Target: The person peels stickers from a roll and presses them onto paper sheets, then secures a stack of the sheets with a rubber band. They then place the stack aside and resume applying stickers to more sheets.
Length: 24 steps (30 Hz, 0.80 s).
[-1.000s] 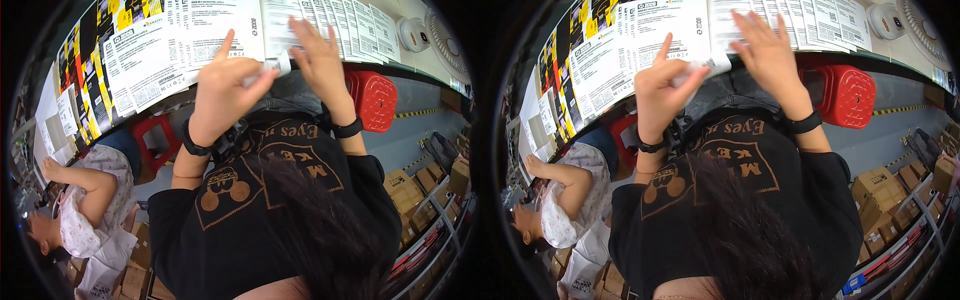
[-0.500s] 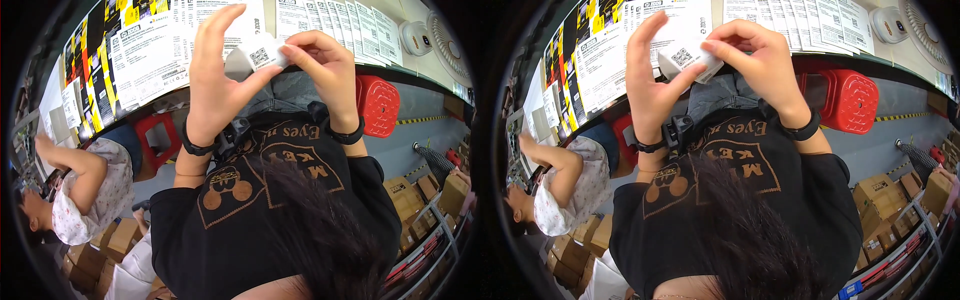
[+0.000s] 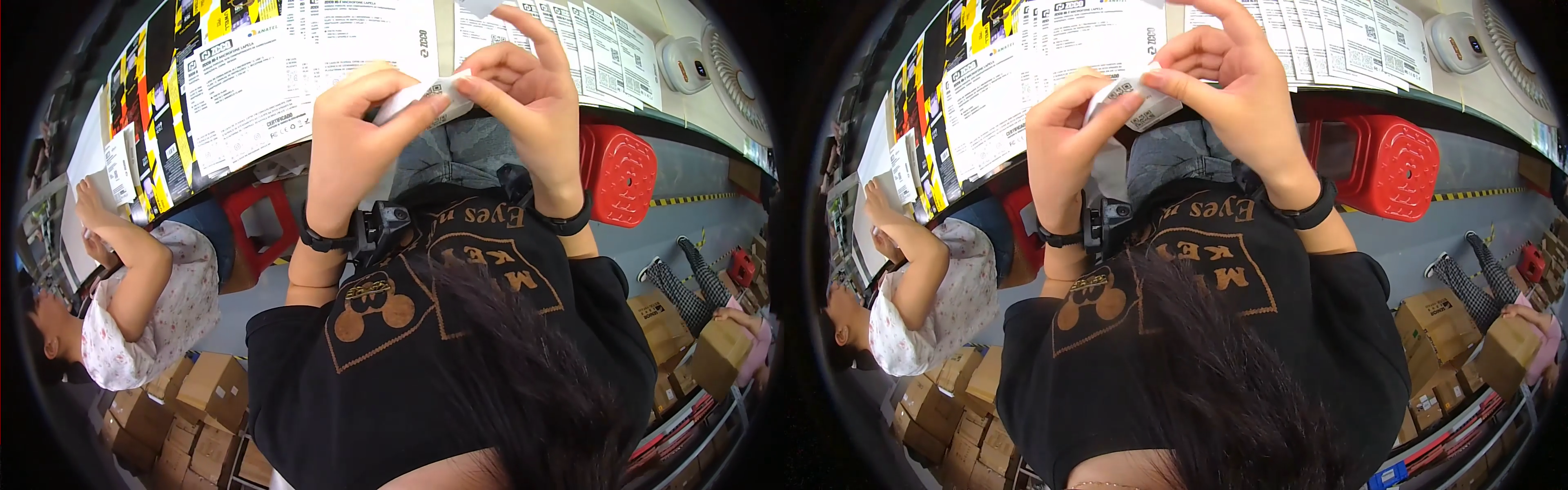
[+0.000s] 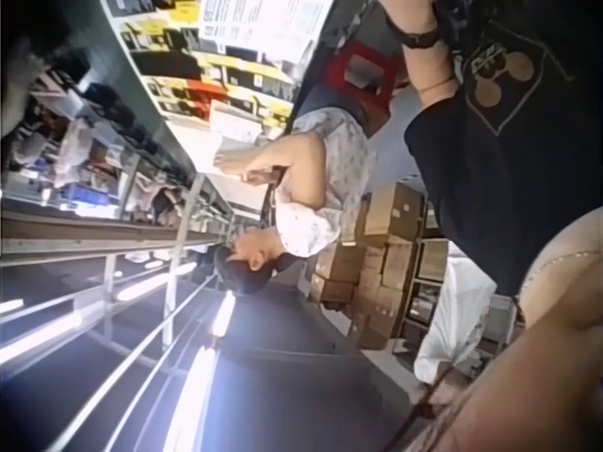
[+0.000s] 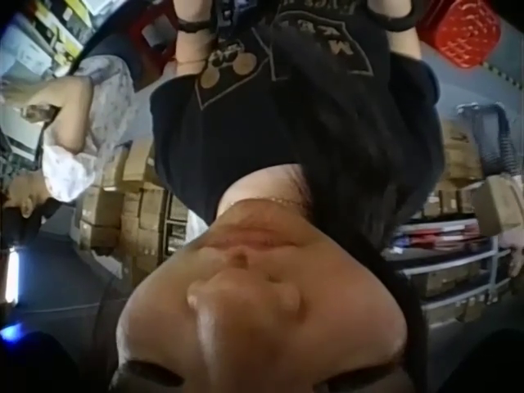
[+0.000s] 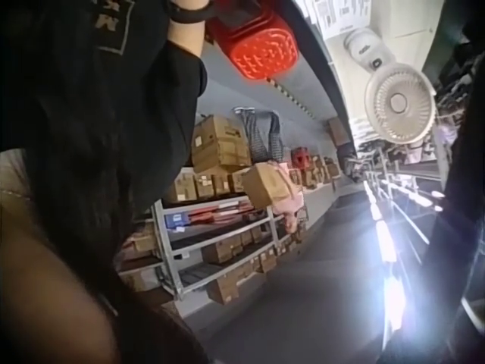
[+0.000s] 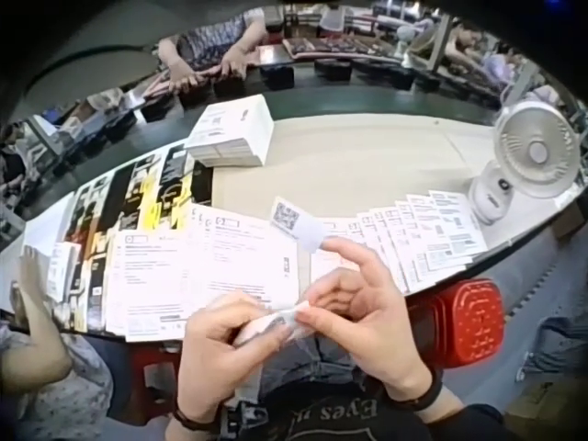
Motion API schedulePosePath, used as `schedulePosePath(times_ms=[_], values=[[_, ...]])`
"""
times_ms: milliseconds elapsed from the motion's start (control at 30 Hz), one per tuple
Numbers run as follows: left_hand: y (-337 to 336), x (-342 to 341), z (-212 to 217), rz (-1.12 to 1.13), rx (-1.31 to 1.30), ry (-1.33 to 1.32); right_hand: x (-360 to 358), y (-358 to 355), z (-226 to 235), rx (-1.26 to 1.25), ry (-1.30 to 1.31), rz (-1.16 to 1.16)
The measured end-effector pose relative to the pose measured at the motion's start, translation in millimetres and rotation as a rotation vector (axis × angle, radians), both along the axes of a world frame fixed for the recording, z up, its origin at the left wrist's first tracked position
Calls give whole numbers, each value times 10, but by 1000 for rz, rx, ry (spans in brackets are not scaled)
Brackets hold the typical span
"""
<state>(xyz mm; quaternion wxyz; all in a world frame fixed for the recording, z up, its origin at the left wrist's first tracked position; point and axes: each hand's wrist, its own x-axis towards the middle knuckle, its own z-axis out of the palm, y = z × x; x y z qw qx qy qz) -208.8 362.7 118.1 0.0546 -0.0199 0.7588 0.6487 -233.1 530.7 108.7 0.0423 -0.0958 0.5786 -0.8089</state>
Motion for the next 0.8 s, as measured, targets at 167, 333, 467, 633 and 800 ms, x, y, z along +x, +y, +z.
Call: schedulePosePath(times_ms=[167,333,467,633,800], values=[[78,-119,-86,93,-477,801,-407,-159,-495,-416,858,214],[41,0,-28,-16,-239,306,-354,-172,-354,-365,870,178],[-30,9,14,4,-166,146,-26,-100,172,117,-89,56],[-220,-51,61,-110,-314,263,-253,-236,-69,-156,131,78],[-469,-45,221,-254,-563,378,-554,-410,-427,-641,400,121]])
